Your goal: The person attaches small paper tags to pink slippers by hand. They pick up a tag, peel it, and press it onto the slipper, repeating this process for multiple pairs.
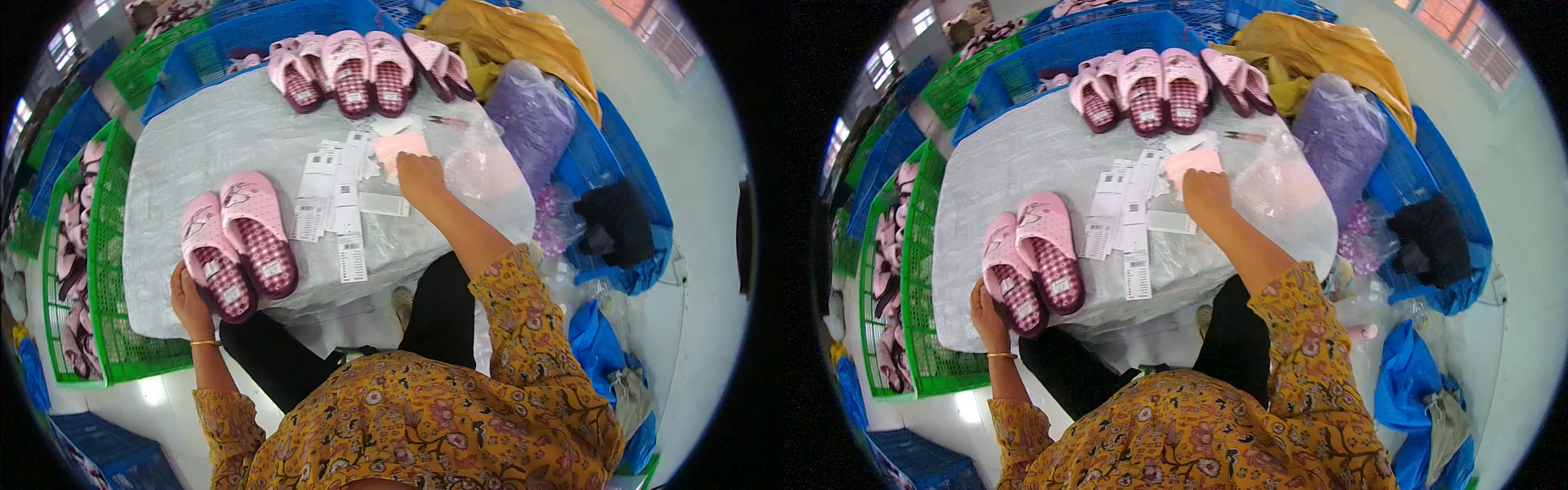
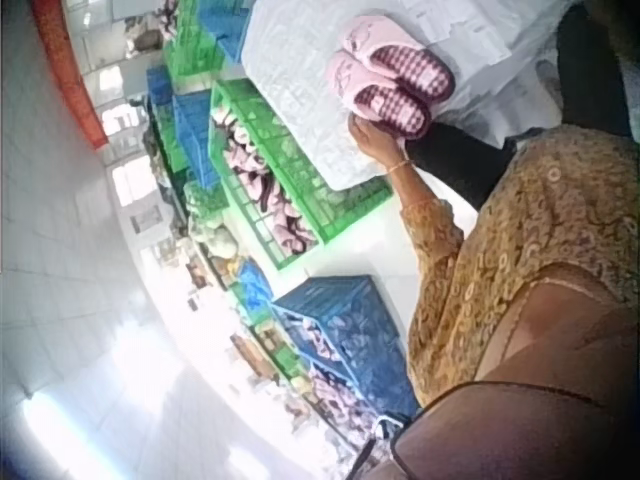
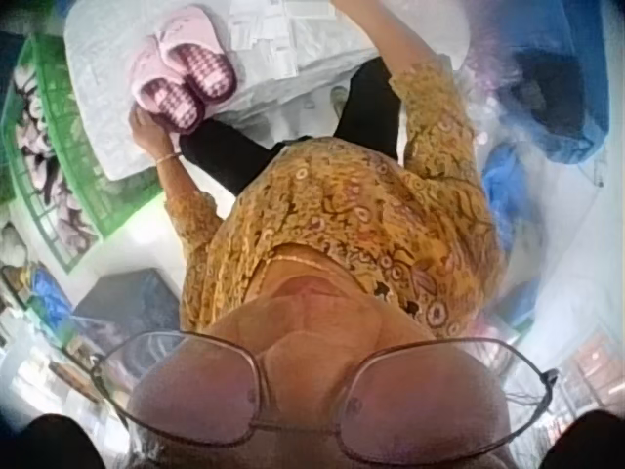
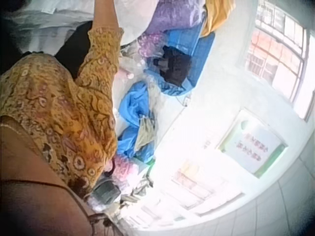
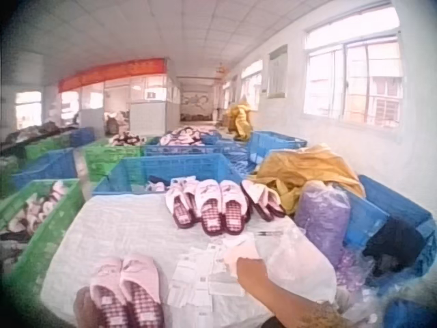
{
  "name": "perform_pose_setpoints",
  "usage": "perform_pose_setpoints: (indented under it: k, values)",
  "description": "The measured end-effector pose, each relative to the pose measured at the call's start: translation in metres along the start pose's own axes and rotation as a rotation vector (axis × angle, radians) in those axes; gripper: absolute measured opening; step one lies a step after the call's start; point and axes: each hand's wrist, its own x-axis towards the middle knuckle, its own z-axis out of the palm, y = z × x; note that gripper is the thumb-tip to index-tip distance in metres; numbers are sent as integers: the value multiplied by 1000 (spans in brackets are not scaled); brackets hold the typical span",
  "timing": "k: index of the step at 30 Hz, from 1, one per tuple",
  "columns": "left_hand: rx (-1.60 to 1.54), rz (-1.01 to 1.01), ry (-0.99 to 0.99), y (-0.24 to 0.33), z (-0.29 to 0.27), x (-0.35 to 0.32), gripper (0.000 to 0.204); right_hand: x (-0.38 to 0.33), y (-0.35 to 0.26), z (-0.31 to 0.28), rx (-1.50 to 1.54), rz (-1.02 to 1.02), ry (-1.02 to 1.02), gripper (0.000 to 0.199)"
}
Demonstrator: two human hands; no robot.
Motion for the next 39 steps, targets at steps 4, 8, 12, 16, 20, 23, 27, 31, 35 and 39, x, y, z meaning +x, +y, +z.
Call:
perform_pose_setpoints:
  k: [4,8,12,16,20,23,27,31,35,39]
  values:
    - [232,96,38,7,2,-4,29,-6,1,26,92,-139,377,18]
    - [115,44,84,6,-2,-9,28,-18,-7,-11,36,-260,405,14]
    - [16,-24,124,15,-3,-16,29,-15,9,3,19,-288,489,15]
    - [72,57,156,21,-9,-19,29,-9,14,24,238,-270,695,19]
    - [20,75,159,30,-19,-24,31,-2,8,29,311,-165,646,23]
    - [109,138,131,45,-14,-28,33,-6,1,11,189,-155,714,11]
    - [26,165,98,70,3,-32,34,-6,4,1,154,-214,771,3]
    - [-46,206,49,98,27,-41,34,-6,8,-2,204,-220,793,13]
    - [-87,292,-70,119,63,-51,33,-8,12,5,279,-191,808,21]
    - [-50,361,-233,132,101,-64,33,-11,14,4,457,-62,655,22]
